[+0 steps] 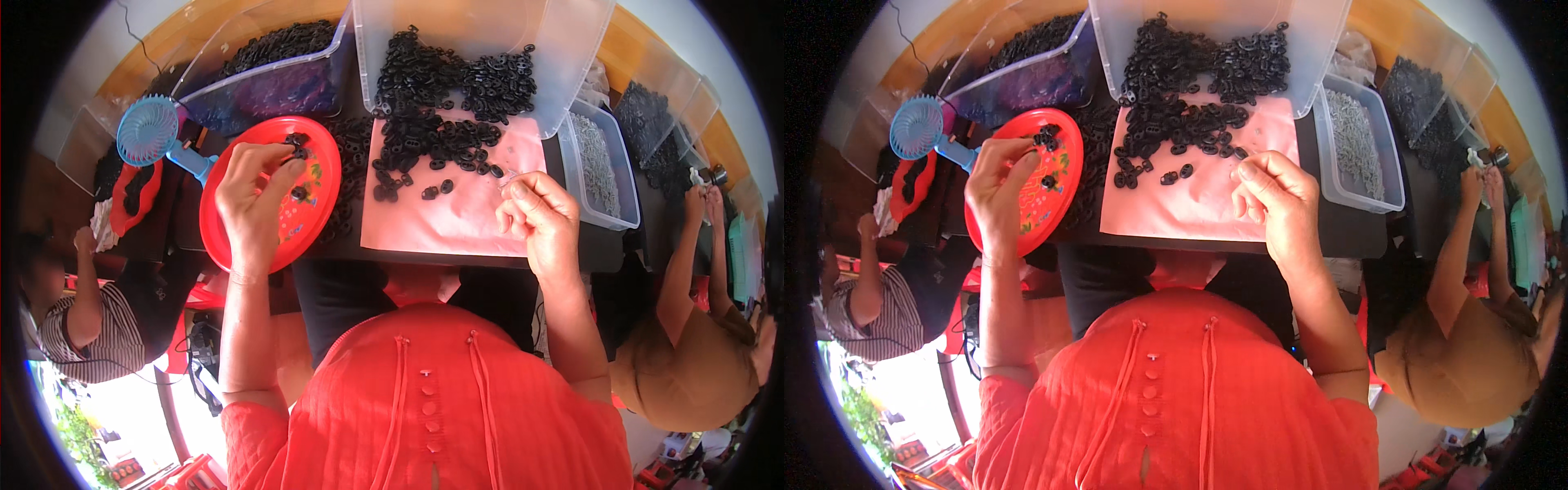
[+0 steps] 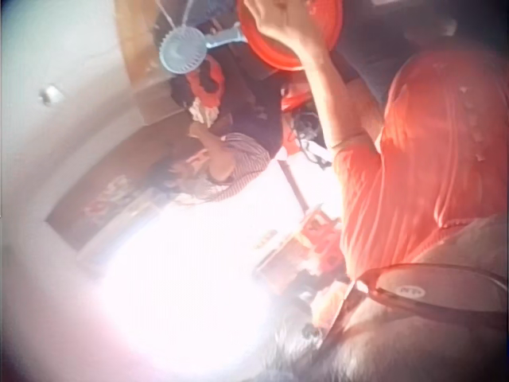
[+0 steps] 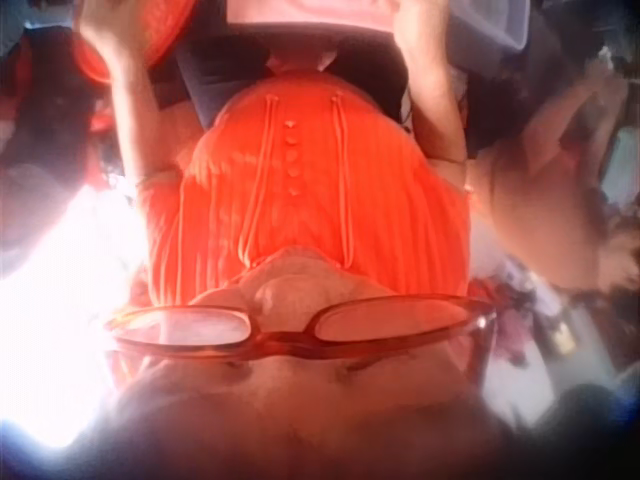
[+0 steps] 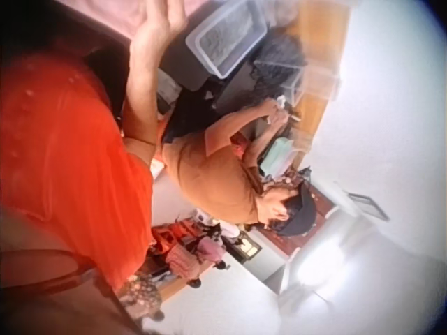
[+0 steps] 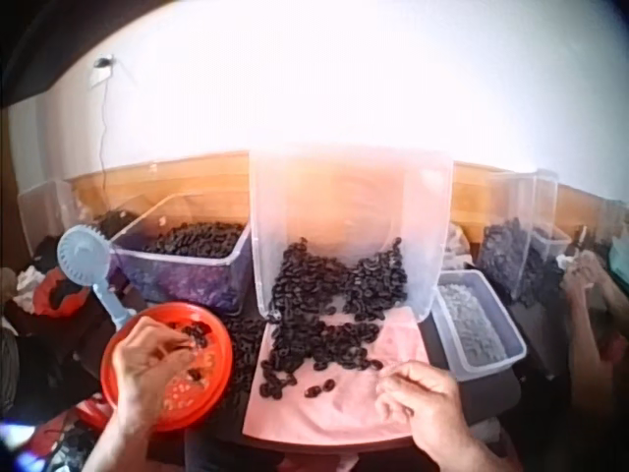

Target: The person assembles plastic cord locks by inserting small metal pins into plastic components by hand.

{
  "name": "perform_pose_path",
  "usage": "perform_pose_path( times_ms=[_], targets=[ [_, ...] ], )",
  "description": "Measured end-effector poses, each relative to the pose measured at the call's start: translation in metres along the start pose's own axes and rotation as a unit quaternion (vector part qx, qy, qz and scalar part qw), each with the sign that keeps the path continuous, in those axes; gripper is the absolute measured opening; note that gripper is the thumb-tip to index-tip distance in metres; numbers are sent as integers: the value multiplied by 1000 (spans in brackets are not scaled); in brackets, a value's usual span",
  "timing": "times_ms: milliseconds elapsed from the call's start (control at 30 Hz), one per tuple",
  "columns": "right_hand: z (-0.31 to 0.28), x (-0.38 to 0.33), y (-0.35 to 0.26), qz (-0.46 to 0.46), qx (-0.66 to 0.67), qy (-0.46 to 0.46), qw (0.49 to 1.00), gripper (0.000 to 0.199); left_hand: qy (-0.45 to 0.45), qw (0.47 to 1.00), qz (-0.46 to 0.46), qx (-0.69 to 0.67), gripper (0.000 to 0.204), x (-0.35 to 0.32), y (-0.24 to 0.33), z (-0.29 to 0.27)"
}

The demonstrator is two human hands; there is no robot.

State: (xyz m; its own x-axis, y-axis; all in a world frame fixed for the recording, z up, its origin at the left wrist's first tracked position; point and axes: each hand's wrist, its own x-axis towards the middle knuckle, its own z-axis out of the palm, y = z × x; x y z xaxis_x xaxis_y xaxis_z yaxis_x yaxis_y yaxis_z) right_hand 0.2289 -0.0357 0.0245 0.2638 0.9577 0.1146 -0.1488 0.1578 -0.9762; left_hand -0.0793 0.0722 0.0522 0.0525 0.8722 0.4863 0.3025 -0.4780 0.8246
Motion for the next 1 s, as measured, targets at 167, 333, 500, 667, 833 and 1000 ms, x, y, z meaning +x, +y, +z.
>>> perform_pose_path(
  times_ms=[167,333,500,667,833,1000],
  targets=[
    [-18,-2,4,-55,5,48,997,15,-72,949,206,225,22,-8,17,46],
    [-46,2,2,-89,-61,101,989,12,-282,878,271,277,30,-34,37,126],
    [-49,0,5,-260,-357,94,892,9,-369,828,313,284,61,-51,56,175],
    [-51,-4,15,-292,-515,28,806,16,-390,809,303,318,71,-51,49,152],
    [-48,-4,11,-298,-542,1,786,18,-385,809,302,325,68,-51,39,126],
    [-43,-3,9,-313,-529,-13,789,19,-291,870,280,283,45,-50,26,109]
  ],
)
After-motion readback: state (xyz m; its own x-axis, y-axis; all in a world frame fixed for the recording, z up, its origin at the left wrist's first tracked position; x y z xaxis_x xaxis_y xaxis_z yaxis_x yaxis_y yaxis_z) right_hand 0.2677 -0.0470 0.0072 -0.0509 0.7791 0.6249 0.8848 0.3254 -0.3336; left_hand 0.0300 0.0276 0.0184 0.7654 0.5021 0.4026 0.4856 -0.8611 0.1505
